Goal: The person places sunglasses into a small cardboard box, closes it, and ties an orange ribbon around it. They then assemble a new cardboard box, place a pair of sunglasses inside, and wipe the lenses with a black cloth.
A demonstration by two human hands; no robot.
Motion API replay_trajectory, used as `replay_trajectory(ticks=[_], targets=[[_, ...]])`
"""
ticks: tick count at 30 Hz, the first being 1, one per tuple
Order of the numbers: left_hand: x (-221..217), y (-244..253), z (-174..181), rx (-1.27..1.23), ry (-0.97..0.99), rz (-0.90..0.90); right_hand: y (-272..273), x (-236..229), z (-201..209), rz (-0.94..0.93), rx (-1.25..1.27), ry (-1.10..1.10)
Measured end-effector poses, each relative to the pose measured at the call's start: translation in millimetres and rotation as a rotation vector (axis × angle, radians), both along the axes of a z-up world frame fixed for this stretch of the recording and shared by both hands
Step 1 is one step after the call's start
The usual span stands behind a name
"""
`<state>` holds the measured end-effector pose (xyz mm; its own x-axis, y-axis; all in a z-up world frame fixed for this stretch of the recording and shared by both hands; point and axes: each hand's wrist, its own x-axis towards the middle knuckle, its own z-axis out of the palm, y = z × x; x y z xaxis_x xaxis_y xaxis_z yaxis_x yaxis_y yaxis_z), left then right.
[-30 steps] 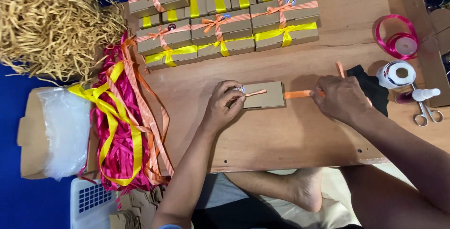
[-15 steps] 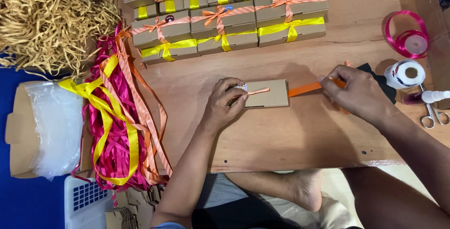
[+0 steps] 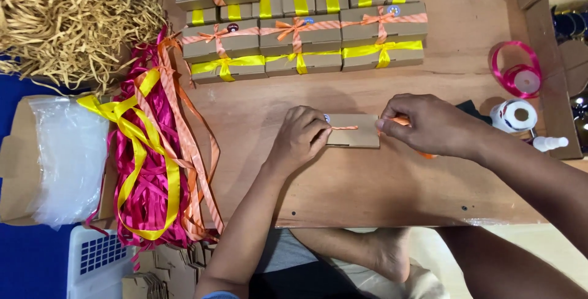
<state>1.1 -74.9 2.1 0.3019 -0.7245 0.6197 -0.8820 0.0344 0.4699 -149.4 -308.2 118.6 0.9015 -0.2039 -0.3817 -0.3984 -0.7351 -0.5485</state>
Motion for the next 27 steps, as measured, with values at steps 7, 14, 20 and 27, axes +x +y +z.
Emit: replay_trajectory(ticks=[7, 14, 20, 27], targets=[[4.8, -30.6, -3.3, 0.056, -0.073, 0.007, 9.8, 36.8, -8.6, 0.079, -0.018, 0.104], [5.9, -45.5, -0.5, -0.011, 0.014, -0.046, -5.3, 46.7, -37.4, -0.069, 0.055, 0.151], [6.3, -47.7, -12.2, -0.045, 0.085, -0.034, 18.2, 30.0, -56.9, -0.015, 0.102, -0.004], [5.3, -45.8, -13.8, -0.041, 0.121, -0.030, 50.4, 4.2, -105.9, 0.069, -0.194, -0.468]])
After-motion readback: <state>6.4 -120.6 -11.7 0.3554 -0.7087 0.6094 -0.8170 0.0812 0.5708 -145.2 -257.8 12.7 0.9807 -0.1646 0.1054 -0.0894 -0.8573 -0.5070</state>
